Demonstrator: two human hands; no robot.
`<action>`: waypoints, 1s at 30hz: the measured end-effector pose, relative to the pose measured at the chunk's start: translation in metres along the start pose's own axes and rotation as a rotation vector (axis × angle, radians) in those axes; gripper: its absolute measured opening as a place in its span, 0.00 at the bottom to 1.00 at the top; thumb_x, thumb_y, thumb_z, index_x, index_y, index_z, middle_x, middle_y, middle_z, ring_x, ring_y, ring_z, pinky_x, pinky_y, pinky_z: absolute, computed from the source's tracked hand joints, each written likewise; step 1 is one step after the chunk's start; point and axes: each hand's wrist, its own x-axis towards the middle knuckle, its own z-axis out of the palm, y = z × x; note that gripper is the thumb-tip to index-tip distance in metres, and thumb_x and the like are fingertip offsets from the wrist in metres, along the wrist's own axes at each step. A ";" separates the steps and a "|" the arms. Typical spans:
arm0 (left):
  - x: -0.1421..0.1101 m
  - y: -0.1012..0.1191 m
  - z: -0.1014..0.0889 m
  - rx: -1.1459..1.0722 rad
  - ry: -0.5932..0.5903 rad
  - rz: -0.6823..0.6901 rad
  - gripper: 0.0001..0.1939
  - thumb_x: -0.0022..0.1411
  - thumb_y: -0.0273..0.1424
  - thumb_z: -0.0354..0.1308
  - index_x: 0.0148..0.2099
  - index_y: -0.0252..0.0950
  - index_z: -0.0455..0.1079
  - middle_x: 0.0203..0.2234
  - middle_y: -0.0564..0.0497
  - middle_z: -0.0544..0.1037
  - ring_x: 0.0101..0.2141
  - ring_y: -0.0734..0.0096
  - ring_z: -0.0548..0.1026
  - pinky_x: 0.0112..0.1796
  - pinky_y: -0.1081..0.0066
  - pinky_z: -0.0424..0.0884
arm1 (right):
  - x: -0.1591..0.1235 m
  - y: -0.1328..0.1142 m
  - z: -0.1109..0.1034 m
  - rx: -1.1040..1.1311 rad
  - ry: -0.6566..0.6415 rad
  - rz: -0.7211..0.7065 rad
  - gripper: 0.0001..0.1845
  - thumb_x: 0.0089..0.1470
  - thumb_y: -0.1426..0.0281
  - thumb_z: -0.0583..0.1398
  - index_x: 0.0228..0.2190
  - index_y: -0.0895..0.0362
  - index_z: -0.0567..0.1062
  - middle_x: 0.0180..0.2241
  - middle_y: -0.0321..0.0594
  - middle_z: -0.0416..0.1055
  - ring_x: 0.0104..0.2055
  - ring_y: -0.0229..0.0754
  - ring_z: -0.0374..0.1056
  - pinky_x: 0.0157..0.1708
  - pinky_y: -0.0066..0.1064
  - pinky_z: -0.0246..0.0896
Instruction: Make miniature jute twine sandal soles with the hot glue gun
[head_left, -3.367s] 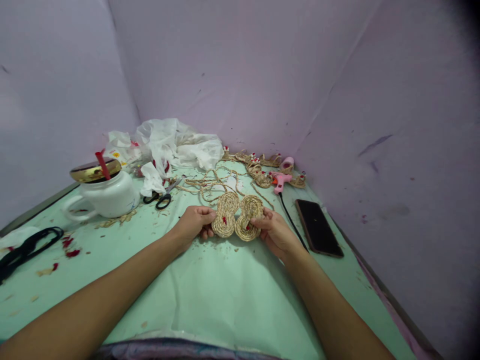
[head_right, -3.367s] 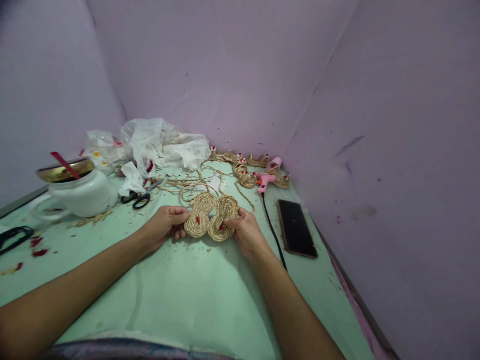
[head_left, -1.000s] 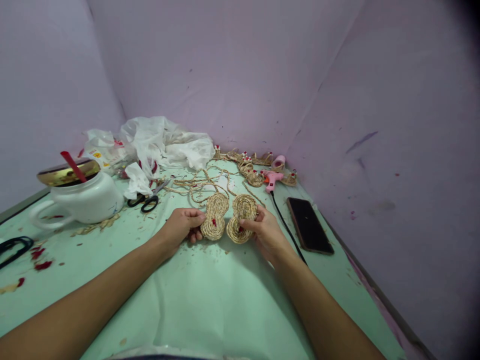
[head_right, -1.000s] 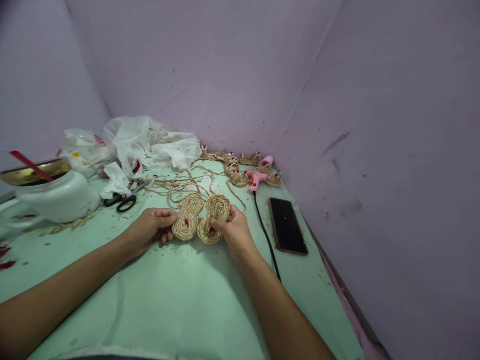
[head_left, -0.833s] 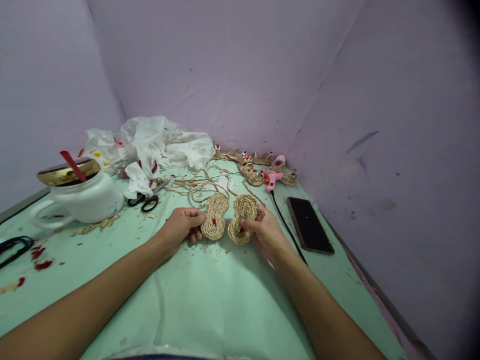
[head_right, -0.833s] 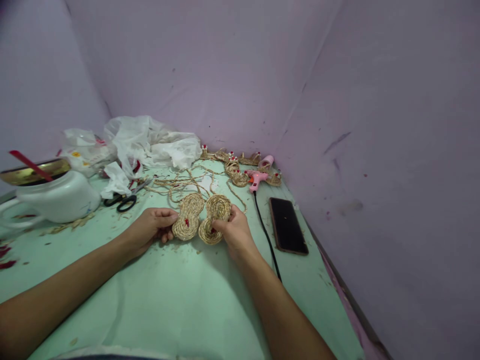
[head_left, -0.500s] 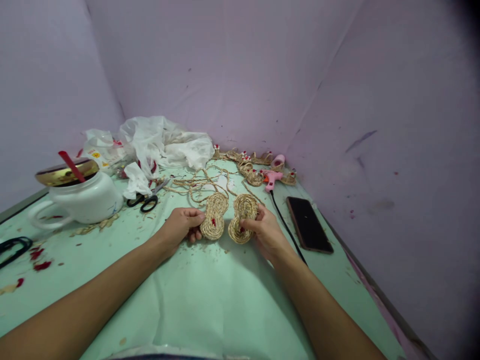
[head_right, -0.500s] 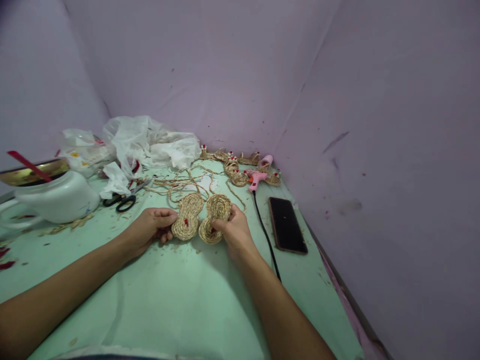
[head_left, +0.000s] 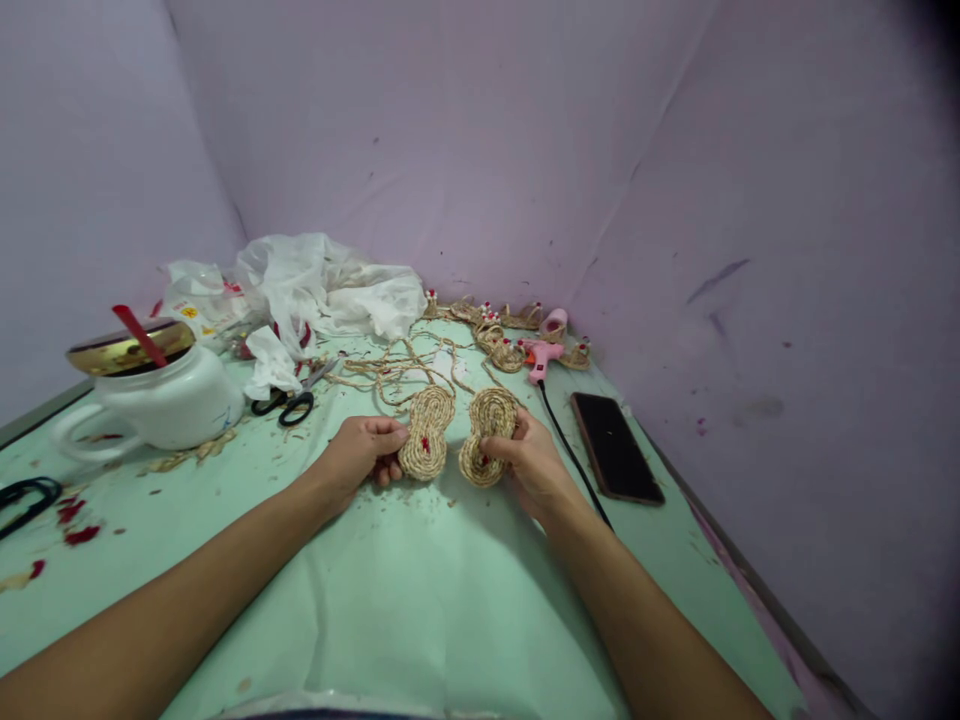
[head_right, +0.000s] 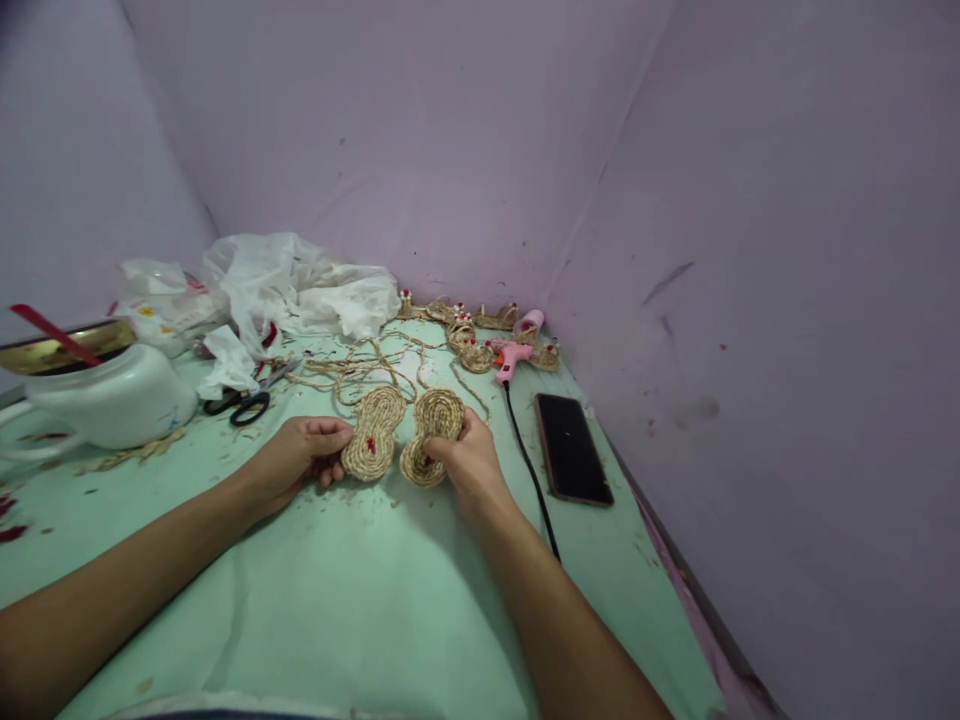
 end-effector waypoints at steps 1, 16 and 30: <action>0.000 0.000 0.000 0.001 -0.001 -0.001 0.09 0.48 0.34 0.58 0.27 0.31 0.67 0.11 0.55 0.68 0.13 0.80 0.63 0.14 0.80 0.56 | 0.000 0.000 0.000 0.002 -0.002 0.000 0.17 0.29 0.79 0.59 0.29 0.57 0.68 0.23 0.31 0.68 0.26 0.39 0.63 0.27 0.30 0.57; -0.001 0.001 0.000 0.007 0.003 -0.006 0.09 0.47 0.34 0.58 0.26 0.31 0.67 0.11 0.55 0.68 0.13 0.80 0.63 0.14 0.80 0.56 | 0.001 0.000 0.000 -0.008 -0.012 0.004 0.17 0.28 0.78 0.60 0.28 0.56 0.68 0.24 0.31 0.67 0.27 0.39 0.62 0.28 0.31 0.56; 0.000 0.000 0.000 -0.001 -0.002 -0.001 0.10 0.47 0.34 0.59 0.28 0.31 0.68 0.12 0.54 0.69 0.13 0.80 0.64 0.14 0.80 0.56 | 0.000 -0.003 0.000 0.020 -0.044 0.008 0.17 0.28 0.77 0.60 0.28 0.55 0.68 0.24 0.31 0.67 0.27 0.39 0.62 0.28 0.31 0.55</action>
